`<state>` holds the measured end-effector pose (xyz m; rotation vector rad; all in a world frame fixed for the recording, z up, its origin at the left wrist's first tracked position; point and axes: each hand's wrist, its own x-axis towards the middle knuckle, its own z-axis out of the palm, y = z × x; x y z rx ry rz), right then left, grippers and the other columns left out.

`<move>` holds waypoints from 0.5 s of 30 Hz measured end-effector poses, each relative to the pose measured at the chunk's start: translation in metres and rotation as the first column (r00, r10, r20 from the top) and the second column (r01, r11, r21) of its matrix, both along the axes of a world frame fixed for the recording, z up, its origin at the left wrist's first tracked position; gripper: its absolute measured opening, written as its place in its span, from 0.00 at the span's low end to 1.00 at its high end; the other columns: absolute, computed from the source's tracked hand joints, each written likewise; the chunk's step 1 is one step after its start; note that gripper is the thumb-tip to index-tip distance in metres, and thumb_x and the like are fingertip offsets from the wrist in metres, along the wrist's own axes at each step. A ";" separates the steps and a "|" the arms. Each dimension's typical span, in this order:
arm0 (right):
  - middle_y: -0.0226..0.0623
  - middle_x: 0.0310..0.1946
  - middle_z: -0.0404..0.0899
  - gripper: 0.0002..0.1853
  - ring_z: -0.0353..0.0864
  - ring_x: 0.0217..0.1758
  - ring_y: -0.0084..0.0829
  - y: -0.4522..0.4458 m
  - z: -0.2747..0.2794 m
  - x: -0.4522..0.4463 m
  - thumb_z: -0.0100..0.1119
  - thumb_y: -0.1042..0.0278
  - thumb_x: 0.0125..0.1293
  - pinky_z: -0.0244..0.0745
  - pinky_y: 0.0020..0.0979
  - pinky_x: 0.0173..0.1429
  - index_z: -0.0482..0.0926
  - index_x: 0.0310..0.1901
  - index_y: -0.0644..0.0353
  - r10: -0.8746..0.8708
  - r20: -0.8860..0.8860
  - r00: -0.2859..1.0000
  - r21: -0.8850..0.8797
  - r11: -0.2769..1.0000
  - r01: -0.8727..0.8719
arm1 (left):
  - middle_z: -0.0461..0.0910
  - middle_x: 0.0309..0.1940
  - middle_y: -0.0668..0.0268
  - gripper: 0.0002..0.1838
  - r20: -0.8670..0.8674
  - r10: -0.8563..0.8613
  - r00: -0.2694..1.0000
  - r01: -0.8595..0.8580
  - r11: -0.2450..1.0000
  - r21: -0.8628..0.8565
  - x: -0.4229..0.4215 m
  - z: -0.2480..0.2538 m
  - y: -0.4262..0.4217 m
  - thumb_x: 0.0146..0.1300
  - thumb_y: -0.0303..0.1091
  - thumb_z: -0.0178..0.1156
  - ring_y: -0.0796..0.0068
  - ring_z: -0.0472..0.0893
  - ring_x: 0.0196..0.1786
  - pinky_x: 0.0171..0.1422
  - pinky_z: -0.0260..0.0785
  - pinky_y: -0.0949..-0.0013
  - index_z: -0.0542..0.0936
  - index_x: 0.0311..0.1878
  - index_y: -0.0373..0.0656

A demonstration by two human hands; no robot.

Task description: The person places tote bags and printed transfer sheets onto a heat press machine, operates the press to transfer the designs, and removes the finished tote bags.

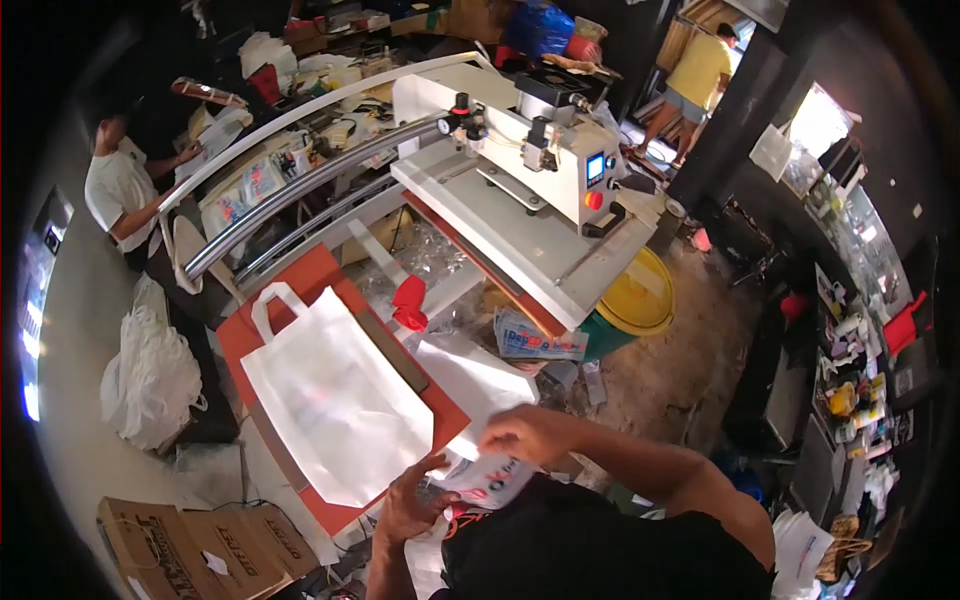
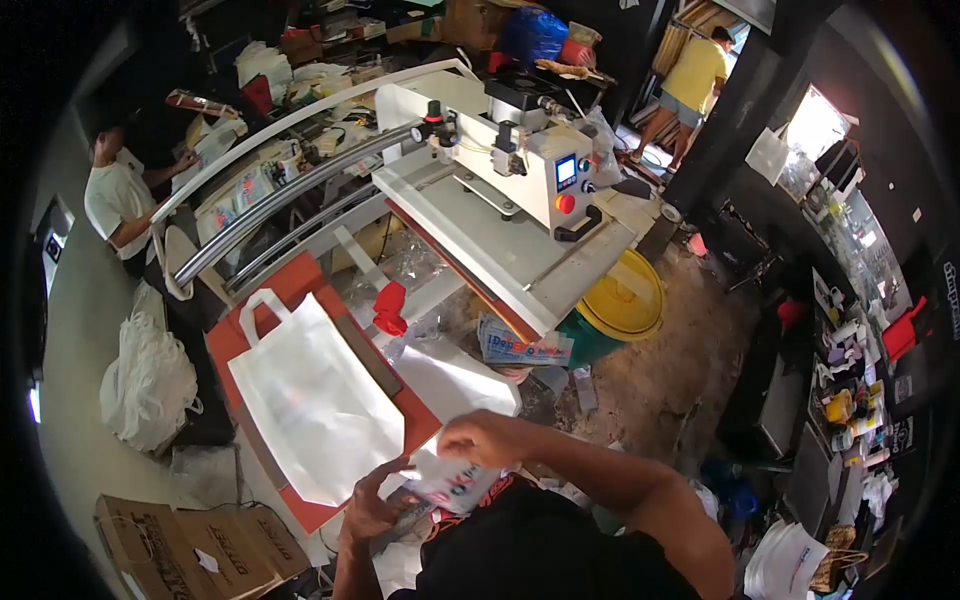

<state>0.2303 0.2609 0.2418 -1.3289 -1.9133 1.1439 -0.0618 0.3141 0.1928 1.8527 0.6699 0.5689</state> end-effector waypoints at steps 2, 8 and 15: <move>0.42 0.42 0.87 0.10 0.88 0.45 0.39 0.025 0.002 -0.012 0.62 0.66 0.74 0.80 0.36 0.49 0.84 0.49 0.62 -0.069 -0.003 0.998 0.166 0.984 0.069 | 0.88 0.48 0.54 0.24 -0.135 0.096 0.986 -0.111 0.988 -0.111 -0.027 -0.003 -0.003 0.59 0.31 0.76 0.66 0.87 0.51 0.60 0.77 0.63 0.82 0.58 0.34; 0.34 0.41 0.88 0.10 0.86 0.40 0.26 0.093 -0.016 -0.088 0.61 0.69 0.74 0.81 0.30 0.42 0.83 0.53 0.60 -0.184 -0.181 0.966 0.110 0.972 0.206 | 0.86 0.33 0.65 0.10 -0.237 0.594 0.769 -0.632 0.762 -0.143 -0.154 -0.040 -0.004 0.67 0.30 0.68 0.80 0.84 0.40 0.45 0.78 0.71 0.83 0.45 0.33; 0.35 0.43 0.88 0.17 0.86 0.38 0.24 0.199 -0.091 -0.174 0.62 0.56 0.76 0.84 0.28 0.42 0.82 0.59 0.57 -0.237 -0.162 0.958 0.008 0.970 0.241 | 0.84 0.58 0.56 0.26 0.123 0.892 0.435 -0.833 0.451 -0.322 -0.224 -0.031 -0.030 0.75 0.36 0.63 0.72 0.85 0.52 0.59 0.76 0.70 0.72 0.72 0.39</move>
